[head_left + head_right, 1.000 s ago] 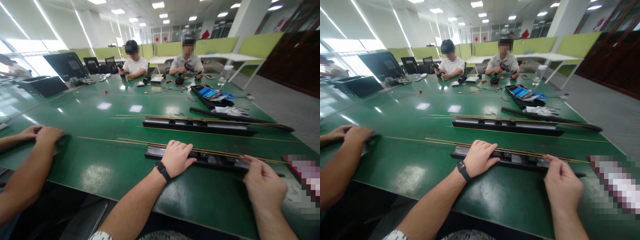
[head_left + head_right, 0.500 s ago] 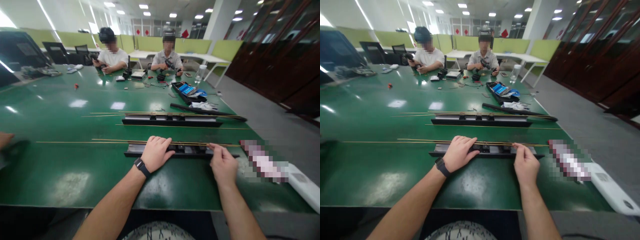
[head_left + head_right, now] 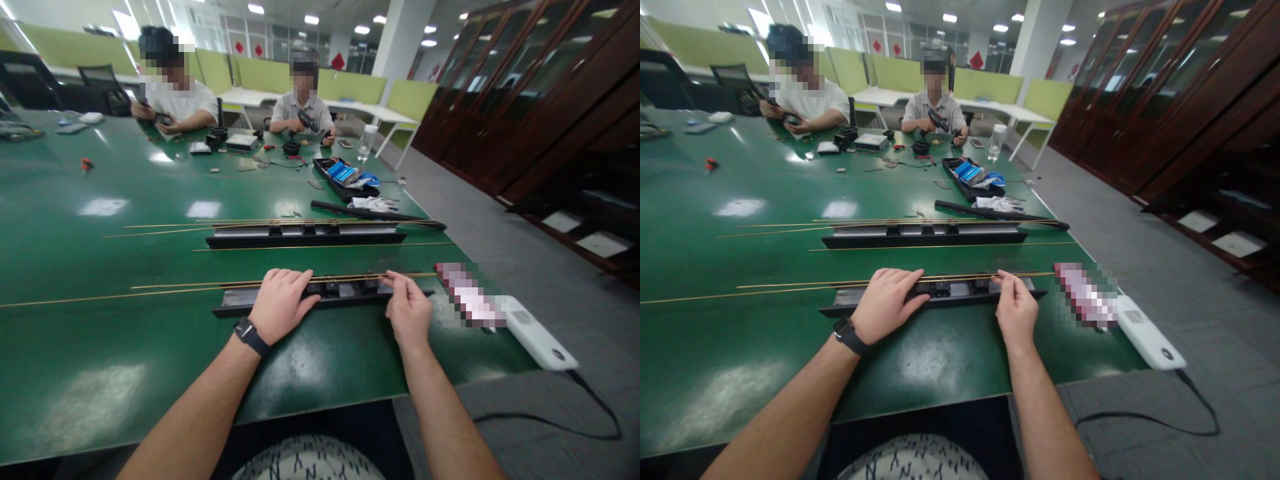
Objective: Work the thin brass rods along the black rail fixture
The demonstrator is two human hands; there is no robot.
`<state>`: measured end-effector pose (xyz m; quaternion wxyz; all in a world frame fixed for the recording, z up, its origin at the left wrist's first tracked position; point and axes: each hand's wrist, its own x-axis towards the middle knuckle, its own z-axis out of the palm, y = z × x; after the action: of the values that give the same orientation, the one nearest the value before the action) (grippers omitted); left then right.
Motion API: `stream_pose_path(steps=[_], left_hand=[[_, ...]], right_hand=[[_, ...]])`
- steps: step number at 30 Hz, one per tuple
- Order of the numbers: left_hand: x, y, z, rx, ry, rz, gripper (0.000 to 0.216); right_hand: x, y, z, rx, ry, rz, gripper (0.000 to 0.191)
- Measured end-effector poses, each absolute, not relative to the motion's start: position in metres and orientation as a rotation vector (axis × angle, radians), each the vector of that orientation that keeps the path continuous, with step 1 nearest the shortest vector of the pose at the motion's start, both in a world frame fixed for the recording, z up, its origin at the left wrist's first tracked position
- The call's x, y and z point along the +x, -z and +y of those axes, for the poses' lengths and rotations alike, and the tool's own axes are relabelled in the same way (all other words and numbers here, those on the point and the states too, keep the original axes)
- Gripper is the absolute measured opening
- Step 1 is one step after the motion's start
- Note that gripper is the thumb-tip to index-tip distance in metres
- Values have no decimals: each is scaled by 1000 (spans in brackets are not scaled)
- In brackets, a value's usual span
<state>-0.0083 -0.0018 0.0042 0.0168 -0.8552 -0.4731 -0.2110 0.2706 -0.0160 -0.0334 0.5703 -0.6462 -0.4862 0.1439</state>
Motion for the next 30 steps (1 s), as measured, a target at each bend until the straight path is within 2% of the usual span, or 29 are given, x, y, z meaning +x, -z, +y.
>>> stream_pose_path(steps=[12,21,30], left_hand=[[-8,-4,-1,-2661,670,-1463,44],[-8,-3,-1,-2665,663,-1471,44],[-8,-4,-1,-2672,665,-1480,43]], right_hand=[[277,34,-15,-1566,-241,-1103,50],[269,34,-16,-1487,-390,-1147,52],[270,32,-18,-1557,-286,-1198,52]])
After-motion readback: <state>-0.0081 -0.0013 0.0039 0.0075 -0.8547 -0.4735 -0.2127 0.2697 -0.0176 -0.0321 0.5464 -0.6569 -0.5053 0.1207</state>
